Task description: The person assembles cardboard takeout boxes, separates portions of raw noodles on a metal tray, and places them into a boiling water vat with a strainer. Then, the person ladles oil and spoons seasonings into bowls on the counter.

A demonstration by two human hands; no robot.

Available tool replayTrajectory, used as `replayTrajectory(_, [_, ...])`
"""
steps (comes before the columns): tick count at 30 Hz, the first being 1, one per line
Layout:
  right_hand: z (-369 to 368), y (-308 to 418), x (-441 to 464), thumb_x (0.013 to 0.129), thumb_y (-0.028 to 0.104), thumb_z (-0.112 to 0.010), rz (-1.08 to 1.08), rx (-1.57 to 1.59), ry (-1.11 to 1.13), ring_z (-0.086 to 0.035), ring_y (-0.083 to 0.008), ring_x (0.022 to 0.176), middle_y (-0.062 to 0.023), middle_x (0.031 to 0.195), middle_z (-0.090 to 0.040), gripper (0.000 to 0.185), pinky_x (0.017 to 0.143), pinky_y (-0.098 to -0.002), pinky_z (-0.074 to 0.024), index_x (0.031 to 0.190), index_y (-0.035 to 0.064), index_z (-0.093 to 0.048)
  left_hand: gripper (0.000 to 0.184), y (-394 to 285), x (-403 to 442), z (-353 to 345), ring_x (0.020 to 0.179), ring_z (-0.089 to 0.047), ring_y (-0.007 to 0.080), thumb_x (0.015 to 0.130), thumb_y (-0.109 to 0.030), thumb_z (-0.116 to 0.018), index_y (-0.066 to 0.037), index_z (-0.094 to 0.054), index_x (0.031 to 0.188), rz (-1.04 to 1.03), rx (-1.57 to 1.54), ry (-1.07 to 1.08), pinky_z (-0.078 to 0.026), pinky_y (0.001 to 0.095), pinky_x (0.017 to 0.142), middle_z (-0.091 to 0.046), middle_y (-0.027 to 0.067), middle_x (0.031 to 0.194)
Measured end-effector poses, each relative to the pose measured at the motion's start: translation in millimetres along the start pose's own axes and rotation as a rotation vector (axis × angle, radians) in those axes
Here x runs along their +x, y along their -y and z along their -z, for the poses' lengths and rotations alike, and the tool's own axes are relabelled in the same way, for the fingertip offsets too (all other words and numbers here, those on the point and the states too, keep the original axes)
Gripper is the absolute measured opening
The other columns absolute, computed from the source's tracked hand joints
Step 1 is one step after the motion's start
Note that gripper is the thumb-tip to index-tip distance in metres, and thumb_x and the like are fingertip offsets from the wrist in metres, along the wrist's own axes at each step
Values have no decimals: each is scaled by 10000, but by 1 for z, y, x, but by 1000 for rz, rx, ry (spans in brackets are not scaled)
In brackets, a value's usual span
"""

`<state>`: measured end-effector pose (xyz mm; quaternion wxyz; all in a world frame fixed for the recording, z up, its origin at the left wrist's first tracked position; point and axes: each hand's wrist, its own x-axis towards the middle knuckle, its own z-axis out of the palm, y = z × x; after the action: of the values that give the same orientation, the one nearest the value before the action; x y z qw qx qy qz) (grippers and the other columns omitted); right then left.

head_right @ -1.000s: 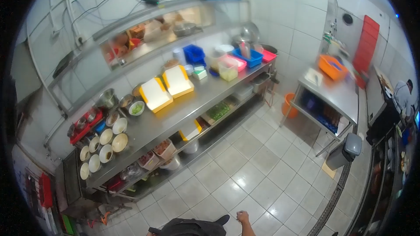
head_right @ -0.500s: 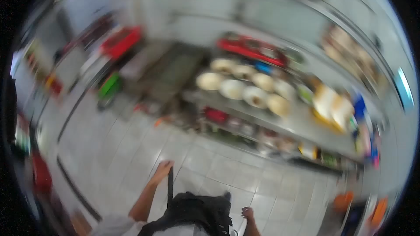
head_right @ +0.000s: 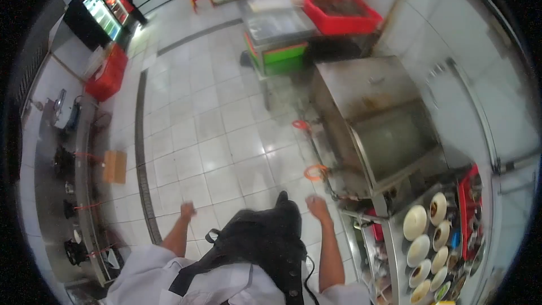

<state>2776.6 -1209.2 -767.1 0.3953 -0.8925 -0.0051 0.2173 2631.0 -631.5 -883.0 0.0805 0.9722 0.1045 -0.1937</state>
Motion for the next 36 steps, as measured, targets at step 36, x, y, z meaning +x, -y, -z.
replayTrajectory(36, [372,348,637,892,278,-544,12,477,-1540,-520,-126,907,-55,983,-575,355,812,-265,-401,1133,18,-520,252,-387,925,670,547,-510,86,886,-256,-527,-22,-568,801,-752,-1084,259,-406,218,507,-536,17,601])
